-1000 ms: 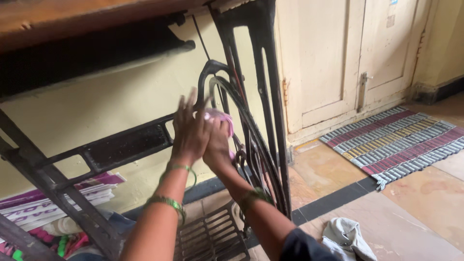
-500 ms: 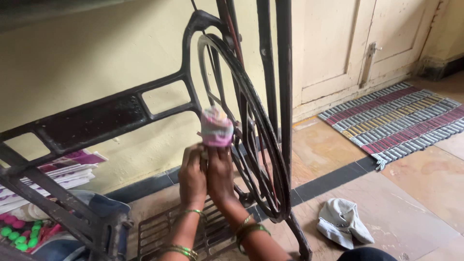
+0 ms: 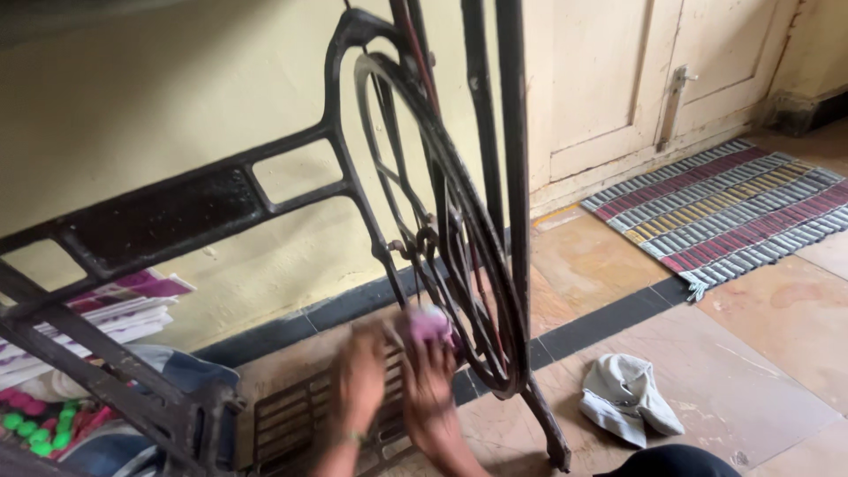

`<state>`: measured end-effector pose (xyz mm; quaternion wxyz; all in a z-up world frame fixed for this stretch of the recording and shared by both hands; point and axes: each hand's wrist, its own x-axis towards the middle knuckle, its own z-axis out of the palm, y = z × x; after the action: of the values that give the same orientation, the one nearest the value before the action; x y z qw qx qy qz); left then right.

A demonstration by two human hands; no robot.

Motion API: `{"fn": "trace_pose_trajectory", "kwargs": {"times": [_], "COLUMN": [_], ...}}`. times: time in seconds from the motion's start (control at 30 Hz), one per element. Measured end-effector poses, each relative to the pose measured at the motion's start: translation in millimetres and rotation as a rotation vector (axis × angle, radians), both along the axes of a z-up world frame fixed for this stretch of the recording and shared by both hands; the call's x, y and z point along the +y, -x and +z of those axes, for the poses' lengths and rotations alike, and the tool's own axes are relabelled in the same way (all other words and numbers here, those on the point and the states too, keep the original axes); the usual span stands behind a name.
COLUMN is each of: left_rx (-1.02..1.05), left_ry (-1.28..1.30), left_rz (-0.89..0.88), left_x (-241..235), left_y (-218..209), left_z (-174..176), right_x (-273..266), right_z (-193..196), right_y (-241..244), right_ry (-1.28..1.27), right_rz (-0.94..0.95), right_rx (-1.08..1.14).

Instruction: The person cleans the metal base and frame of a sewing machine using a cloth. They wipe the foot pedal, the large wheel, and the surrounding metal supports.

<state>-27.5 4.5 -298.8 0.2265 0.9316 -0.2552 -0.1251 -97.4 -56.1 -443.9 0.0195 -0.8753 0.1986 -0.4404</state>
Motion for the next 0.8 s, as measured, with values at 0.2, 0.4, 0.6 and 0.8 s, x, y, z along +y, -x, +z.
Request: {"fn": "trace_pose_trajectory", "kwargs": {"times": [0.2,0.4,0.6,0.8], "left_rx": [0.111,-0.183,0.174,-0.300], "left_ry": [0.701,0.529,0.418,0.554], "left_rz": [0.028,-0.175,-0.029,0.006], "left_x": [-42.9,-71.0,-70.9,-61.8], "left_y": [-29.0,-31.0,-11.9,13.1], "left_z": [45.7,-59.8,-149.1,-182.4], "right_x": [-7.0,-35.3,-29.6,-30.3], "right_z": [70.3,-44.2,-112.6,-116.1], "right_y": [-93.9,-89.0,-46.5,-16.6], "right_ry": [-0.964,-0.439,-0.529,-0.722], "right_rz": [0.105,-0.074,0.130,0.281], "right_rx": [-0.398,-0.168,-0.384,-0.353]}}
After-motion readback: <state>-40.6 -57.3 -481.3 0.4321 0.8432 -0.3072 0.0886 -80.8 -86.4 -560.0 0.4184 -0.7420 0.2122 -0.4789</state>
